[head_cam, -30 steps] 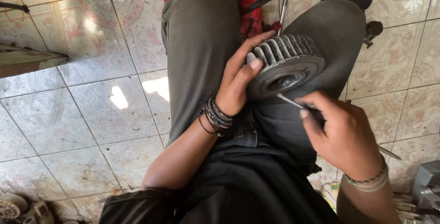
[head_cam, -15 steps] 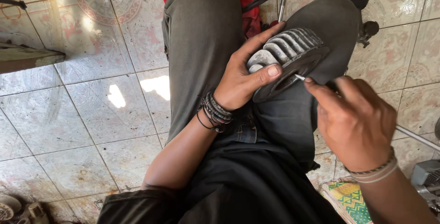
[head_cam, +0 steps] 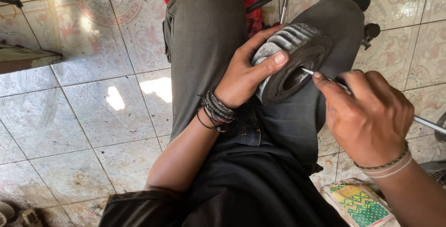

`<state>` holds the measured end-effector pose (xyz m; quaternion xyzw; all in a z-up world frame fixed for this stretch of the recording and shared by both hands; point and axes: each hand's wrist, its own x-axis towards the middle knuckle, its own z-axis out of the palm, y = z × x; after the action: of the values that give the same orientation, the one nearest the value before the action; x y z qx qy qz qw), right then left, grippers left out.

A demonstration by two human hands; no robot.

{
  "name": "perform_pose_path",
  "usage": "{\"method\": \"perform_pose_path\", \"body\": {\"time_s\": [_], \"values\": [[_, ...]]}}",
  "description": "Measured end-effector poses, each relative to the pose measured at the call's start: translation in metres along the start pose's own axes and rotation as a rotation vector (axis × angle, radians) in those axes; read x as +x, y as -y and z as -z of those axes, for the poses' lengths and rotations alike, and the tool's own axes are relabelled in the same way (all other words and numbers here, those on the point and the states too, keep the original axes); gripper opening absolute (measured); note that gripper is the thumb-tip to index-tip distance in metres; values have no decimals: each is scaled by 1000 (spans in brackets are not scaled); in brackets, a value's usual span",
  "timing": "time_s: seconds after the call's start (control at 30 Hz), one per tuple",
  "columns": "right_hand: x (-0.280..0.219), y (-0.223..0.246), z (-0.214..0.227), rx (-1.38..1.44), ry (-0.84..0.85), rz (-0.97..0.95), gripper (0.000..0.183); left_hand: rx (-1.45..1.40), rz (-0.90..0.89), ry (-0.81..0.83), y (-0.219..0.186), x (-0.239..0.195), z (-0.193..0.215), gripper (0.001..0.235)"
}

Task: The person holds a metal mechanical part, likely a stator or rotor, on their lap and uses a thin metal tool to scrape and clean the inner surfaces and grooves. The person rotates the part to access different areas while continuing to scrape away debris.

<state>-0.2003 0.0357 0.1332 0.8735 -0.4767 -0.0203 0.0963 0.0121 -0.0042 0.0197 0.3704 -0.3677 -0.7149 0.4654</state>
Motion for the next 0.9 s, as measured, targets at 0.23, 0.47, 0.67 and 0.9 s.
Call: {"method": "perform_pose_path", "body": {"time_s": [0.23, 0.47, 0.67, 0.9], "values": [[-3, -2, 2, -51, 121, 29, 27, 71, -26, -21, 2, 3, 0, 57], [1, -3, 6, -126, 88, 68, 21, 107, -22, -46, 2, 4, -1, 59], [0, 4, 5, -173, 96, 92, 18, 65, -12, -44, 3, 2, -1, 61], [0, 4, 2, -133, 67, 96, 25, 68, -29, -45, 5, 3, -1, 59]]}}
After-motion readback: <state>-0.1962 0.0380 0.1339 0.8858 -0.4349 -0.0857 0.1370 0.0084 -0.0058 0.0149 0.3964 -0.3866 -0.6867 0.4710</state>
